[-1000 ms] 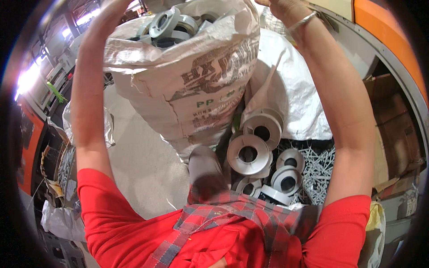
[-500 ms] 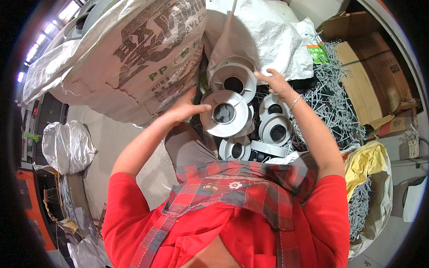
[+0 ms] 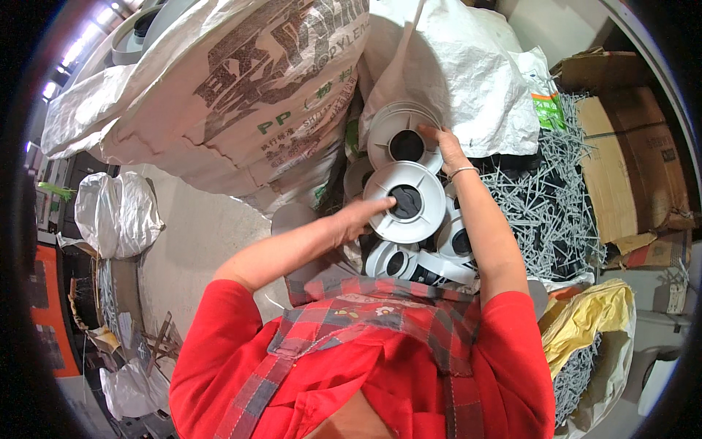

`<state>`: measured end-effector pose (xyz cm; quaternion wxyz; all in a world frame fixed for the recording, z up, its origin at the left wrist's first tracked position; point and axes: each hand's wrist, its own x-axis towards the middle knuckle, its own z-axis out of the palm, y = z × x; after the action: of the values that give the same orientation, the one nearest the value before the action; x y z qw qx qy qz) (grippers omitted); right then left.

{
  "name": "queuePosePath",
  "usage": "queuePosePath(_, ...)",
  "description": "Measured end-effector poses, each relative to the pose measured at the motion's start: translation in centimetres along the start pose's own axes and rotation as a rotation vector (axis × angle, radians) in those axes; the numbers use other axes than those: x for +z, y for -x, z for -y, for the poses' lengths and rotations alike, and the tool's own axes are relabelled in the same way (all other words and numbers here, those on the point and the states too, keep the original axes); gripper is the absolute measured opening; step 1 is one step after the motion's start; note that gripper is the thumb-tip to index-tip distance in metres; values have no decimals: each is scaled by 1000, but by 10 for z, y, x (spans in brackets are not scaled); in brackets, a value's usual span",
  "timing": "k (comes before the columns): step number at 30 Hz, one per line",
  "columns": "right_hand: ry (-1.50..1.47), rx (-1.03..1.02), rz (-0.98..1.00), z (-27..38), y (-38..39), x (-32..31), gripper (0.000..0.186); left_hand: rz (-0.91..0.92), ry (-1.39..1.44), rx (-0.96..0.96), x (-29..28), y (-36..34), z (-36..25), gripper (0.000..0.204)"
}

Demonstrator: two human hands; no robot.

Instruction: The person sorts white circular plastic parts from a pile of scrap and places them into a large white sack. They repeatedly pick up parts, inspect them, and transfer them into the sack. The person also uses a wooden stick to move scrap material inside a machine hopper.

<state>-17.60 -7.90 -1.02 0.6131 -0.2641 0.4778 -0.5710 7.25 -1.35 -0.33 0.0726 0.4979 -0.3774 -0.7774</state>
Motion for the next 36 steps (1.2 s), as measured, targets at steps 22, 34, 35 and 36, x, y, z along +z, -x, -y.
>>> queuePosePath(22,-109,9,-26,-29,-20,-25,47,254,414,782,11,108,-53,55)
queuePosePath(34,-124,283,-310,-37,-12,-25,92,-637,212,997,-3,0,-96,50)
queuePosePath(35,-281,189,-174,-49,-24,-32,83,-822,48,1052,-6,-8,-91,48)
queuePosePath(36,-437,102,-25,-55,-31,-26,74,-1018,-122,1095,-9,-9,-88,45)
